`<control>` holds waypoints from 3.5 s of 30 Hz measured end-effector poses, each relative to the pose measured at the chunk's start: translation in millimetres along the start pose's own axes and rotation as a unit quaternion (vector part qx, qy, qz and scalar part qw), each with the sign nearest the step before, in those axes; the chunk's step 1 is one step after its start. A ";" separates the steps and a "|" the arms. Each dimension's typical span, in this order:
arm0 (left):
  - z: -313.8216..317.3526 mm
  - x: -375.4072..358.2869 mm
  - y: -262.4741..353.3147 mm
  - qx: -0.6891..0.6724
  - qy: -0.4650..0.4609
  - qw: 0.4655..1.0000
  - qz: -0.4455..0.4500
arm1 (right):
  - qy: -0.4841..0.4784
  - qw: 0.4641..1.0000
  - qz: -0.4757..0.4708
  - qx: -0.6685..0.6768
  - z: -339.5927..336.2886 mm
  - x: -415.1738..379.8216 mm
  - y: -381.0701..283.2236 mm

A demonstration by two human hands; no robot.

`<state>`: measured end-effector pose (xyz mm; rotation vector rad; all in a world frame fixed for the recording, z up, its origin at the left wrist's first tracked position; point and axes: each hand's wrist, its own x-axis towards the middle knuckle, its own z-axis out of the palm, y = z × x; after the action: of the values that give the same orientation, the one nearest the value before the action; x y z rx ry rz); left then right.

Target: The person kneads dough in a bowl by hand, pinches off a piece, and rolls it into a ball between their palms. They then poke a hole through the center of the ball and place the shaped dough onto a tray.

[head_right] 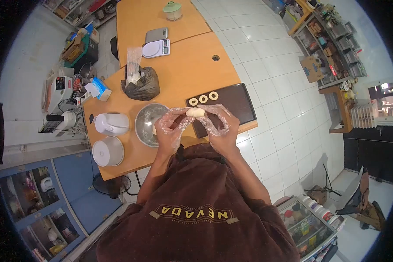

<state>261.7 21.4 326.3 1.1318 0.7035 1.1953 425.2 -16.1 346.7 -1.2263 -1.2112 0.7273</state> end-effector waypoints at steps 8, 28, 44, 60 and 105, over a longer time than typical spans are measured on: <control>0.8 0.5 8.7 -0.018 -0.011 0.999 0.046 | 0.011 0.998 -0.046 0.032 2.1 -2.0 -3.9; 1.2 -7.1 13.2 0.008 0.005 1.000 0.025 | -0.034 0.994 0.053 0.084 -4.8 -1.4 -8.2; 2.4 4.0 10.1 -0.119 -0.048 0.987 -0.092 | -0.049 0.990 -0.112 -0.075 -12.1 10.7 -20.2; -15.9 6.5 13.3 -0.005 -0.102 0.988 -0.113 | -0.164 0.972 -0.121 -0.115 -32.1 22.6 -27.5; -22.7 15.6 5.6 -0.144 -0.108 0.964 -0.198 | -0.131 0.975 -0.127 -0.130 -19.6 18.8 -13.2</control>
<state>243.6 42.9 326.2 0.8149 0.5355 0.7878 446.3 -7.9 366.6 -1.1810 -1.6892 0.5637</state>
